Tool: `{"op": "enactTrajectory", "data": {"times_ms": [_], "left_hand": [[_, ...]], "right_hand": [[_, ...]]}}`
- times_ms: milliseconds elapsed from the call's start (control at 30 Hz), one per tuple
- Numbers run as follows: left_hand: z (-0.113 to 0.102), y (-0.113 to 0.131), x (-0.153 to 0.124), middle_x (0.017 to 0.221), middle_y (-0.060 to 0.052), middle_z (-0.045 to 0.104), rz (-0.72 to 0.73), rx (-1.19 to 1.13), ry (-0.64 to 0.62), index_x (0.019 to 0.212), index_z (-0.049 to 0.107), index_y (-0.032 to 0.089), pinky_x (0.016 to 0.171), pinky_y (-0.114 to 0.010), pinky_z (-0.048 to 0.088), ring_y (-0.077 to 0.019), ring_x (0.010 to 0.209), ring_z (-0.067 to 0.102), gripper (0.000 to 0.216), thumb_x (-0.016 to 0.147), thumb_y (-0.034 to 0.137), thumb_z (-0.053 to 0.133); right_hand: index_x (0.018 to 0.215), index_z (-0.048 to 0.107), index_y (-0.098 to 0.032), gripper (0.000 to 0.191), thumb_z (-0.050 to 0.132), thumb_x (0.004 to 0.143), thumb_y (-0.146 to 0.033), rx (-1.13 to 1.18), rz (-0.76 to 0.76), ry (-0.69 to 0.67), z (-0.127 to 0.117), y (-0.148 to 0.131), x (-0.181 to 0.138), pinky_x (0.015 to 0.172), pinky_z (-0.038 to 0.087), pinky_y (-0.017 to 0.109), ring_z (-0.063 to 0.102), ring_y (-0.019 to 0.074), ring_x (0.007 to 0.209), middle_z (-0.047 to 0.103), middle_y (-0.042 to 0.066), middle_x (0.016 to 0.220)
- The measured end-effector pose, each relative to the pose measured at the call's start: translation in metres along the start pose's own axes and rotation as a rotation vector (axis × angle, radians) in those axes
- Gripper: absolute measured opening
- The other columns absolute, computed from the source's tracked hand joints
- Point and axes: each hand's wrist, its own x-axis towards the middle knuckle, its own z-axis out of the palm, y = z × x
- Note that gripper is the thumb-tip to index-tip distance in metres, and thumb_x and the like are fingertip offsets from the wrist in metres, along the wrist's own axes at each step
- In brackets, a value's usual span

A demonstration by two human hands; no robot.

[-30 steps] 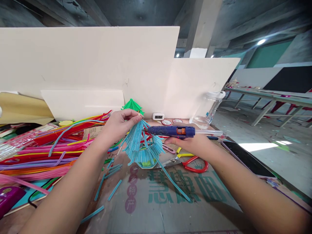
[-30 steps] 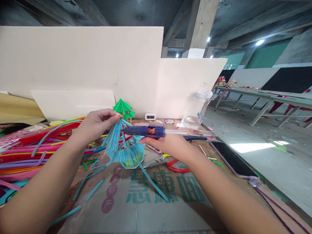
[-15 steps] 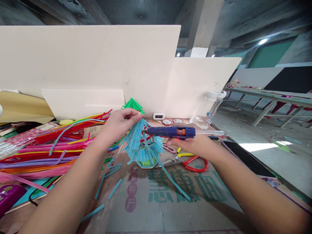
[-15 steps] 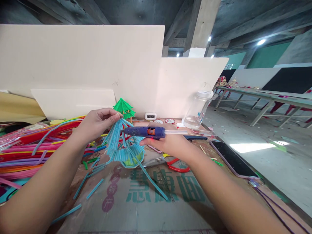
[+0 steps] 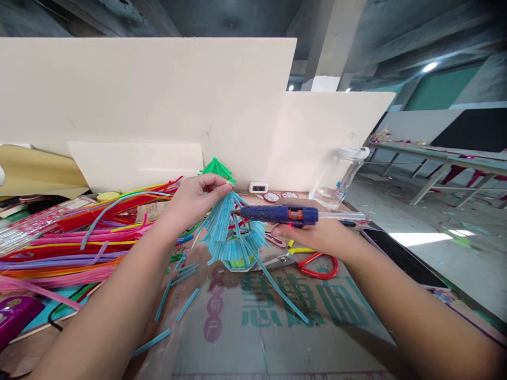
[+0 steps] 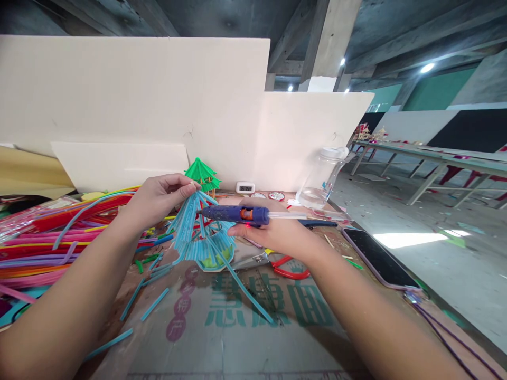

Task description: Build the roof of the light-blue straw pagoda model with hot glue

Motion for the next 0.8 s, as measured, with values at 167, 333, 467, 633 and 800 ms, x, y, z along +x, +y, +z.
{"op": "enactTrajectory", "data": {"times_ms": [167, 333, 467, 633, 800], "left_hand": [[-0.0002, 0.0002, 0.0, 0.075, -0.002, 0.067, 0.007, 0.008, 0.002, 0.089, 0.069, 0.018, 0.054, -0.022, 0.038, -0.0124, 0.061, 0.052, 0.039, 0.082, 0.054, 0.058], [0.0004, 0.0001, 0.0, 0.075, -0.002, 0.067, 0.01, 0.032, 0.006, 0.088, 0.068, 0.017, 0.054, -0.022, 0.038, -0.0122, 0.06, 0.052, 0.04, 0.082, 0.054, 0.058], [0.0008, -0.0006, 0.0002, 0.074, -0.002, 0.066, 0.009, 0.039, 0.01, 0.088, 0.068, 0.016, 0.054, -0.022, 0.038, -0.0122, 0.06, 0.052, 0.04, 0.082, 0.055, 0.058], [0.0007, -0.0008, -0.0001, 0.073, -0.001, 0.065, 0.009, 0.03, 0.004, 0.088, 0.068, 0.017, 0.054, -0.022, 0.038, -0.0112, 0.059, 0.05, 0.039, 0.083, 0.054, 0.058], [0.0003, -0.0009, -0.0003, 0.073, -0.001, 0.065, -0.002, 0.009, -0.006, 0.089, 0.068, 0.017, 0.054, -0.022, 0.038, -0.0112, 0.058, 0.049, 0.039, 0.082, 0.054, 0.058]], "right_hand": [[0.111, 0.068, -0.027, 0.037, 0.069, 0.078, -0.043, 0.028, 0.057, -0.007, 0.0009, -0.0005, -0.0015, 0.076, 0.057, 0.035, 0.071, 0.0225, 0.082, 0.075, 0.002, 0.092], [0.117, 0.063, -0.024, 0.046, 0.071, 0.076, -0.044, 0.001, -0.002, 0.055, 0.002, -0.0009, 0.0004, 0.087, 0.053, 0.039, 0.065, 0.0264, 0.102, 0.071, 0.006, 0.109], [0.115, 0.06, -0.024, 0.048, 0.075, 0.074, -0.042, 0.052, -0.023, 0.082, 0.0035, -0.0007, 0.0029, 0.09, 0.05, 0.04, 0.062, 0.0273, 0.107, 0.065, 0.008, 0.119], [0.11, 0.059, -0.025, 0.042, 0.075, 0.074, -0.04, 0.136, -0.021, 0.062, 0.0053, -0.0023, 0.0049, 0.09, 0.049, 0.037, 0.061, 0.0252, 0.108, 0.064, 0.006, 0.117], [0.107, 0.059, -0.024, 0.045, 0.076, 0.072, -0.045, 0.124, 0.04, 0.065, 0.0061, -0.0047, 0.0049, 0.087, 0.049, 0.037, 0.061, 0.026, 0.105, 0.067, 0.006, 0.11]]}}
